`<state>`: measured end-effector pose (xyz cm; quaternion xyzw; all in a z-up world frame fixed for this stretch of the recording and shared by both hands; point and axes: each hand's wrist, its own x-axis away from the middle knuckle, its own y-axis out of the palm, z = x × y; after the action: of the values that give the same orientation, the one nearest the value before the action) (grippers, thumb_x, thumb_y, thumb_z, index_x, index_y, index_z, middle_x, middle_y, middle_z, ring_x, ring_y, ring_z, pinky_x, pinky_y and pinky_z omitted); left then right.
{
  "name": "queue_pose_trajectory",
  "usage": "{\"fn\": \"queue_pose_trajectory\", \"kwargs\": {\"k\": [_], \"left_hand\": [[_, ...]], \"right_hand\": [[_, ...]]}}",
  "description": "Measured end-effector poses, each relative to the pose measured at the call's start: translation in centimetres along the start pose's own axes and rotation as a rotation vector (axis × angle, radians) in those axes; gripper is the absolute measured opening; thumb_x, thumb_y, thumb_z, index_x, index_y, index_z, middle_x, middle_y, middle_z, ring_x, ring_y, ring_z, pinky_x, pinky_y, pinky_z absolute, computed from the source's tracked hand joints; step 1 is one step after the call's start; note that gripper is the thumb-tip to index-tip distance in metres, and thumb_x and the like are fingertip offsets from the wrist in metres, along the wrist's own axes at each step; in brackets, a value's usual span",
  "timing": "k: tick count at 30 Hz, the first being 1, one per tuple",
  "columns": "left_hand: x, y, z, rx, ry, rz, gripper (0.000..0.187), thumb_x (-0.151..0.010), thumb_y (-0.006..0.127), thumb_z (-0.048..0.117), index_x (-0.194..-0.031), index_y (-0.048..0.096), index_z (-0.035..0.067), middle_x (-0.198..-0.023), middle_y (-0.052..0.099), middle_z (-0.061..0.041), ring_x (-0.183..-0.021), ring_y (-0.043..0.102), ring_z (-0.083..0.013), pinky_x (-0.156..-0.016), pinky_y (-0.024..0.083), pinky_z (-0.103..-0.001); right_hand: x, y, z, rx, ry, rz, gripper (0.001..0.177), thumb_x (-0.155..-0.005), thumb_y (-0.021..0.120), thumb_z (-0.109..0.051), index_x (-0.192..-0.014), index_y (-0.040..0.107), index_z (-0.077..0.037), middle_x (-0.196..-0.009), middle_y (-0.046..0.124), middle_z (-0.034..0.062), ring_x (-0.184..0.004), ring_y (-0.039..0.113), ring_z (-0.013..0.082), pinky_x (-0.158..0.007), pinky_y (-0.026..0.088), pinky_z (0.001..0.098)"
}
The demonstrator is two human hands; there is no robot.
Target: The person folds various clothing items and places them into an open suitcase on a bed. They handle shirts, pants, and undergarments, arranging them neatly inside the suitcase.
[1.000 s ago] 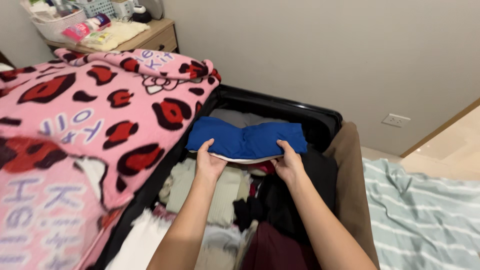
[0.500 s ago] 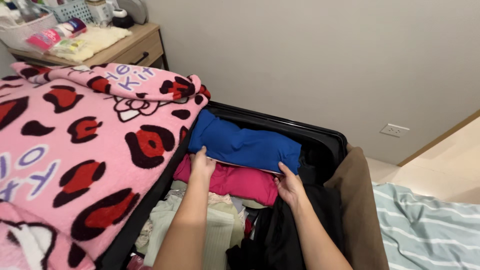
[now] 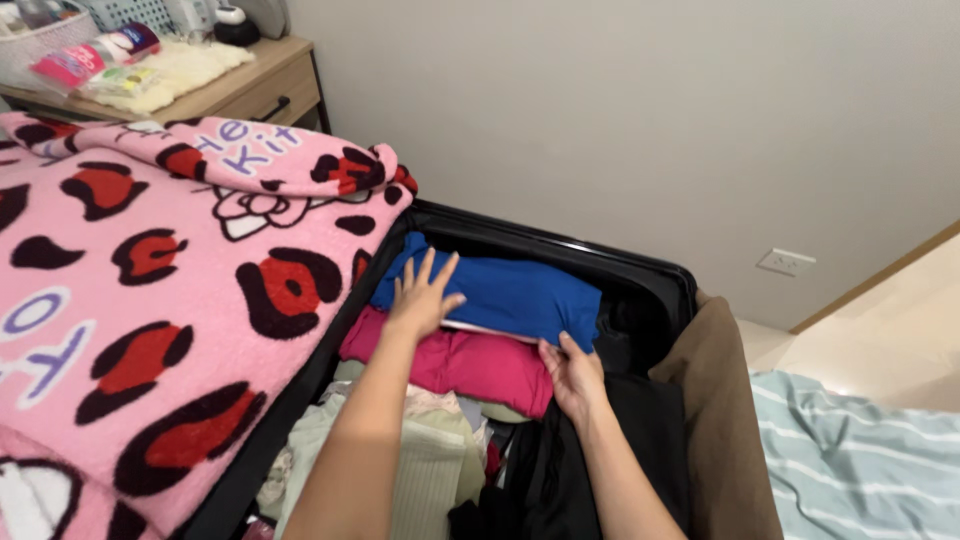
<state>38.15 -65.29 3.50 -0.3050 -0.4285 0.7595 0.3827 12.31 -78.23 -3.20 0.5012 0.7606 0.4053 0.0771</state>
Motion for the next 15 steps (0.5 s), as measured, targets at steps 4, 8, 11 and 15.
{"fn": "queue_pose_trajectory", "kwargs": {"k": [4, 8, 11, 15], "left_hand": [[1.4, 0.1, 0.2, -0.093, 0.025, 0.233, 0.078, -0.098, 0.061, 0.034, -0.166, 0.025, 0.025, -0.17, 0.021, -0.021, -0.151, 0.018, -0.0504, -0.121, 0.02, -0.066], [8.8, -1.8, 3.2, -0.24, -0.155, 0.084, 0.086, -0.093, 0.063, 0.041, -0.164, 0.017, 0.022, -0.166, 0.016, -0.023, -0.15, 0.013, -0.0518, -0.114, 0.011, -0.076], [15.7, -3.9, 4.2, -0.159, -0.247, -0.116, 0.086, -0.096, 0.059, 0.051, -0.162, 0.013, 0.02, -0.167, 0.012, -0.021, -0.153, 0.007, -0.0493, -0.112, 0.007, -0.078], [21.5, -5.2, 5.1, -0.056, -0.262, -0.125, 0.087, -0.096, 0.056, 0.054, -0.164, 0.013, 0.02, -0.17, 0.012, -0.017, -0.152, 0.006, -0.0416, -0.115, 0.005, -0.072]], "right_hand": [[1.7, 0.9, 0.2, -0.009, -0.075, 0.127, 0.076, -0.095, 0.05, 0.004, -0.155, 0.008, -0.017, -0.127, 0.049, 0.0214, -0.101, 0.072, 0.0359, -0.095, 0.061, 0.0457], [2.7, 2.3, 0.2, 0.293, -0.281, 0.103, 0.091, -0.093, 0.054, 0.0, -0.162, 0.0, -0.023, -0.143, 0.043, 0.0247, -0.109, 0.067, 0.0406, -0.094, 0.055, 0.0436], [3.4, 3.1, 0.9, 0.795, -0.581, 0.18, 0.091, -0.092, 0.064, -0.003, -0.162, 0.008, -0.017, -0.155, 0.026, 0.0287, -0.133, 0.047, 0.0448, -0.105, 0.047, 0.0466], [5.3, 4.1, 1.7, 1.176, -0.911, 0.197, 0.09, -0.092, 0.072, -0.01, -0.163, 0.016, -0.005, -0.163, 0.002, 0.0378, -0.15, 0.017, 0.052, -0.122, 0.027, 0.0516]]}}
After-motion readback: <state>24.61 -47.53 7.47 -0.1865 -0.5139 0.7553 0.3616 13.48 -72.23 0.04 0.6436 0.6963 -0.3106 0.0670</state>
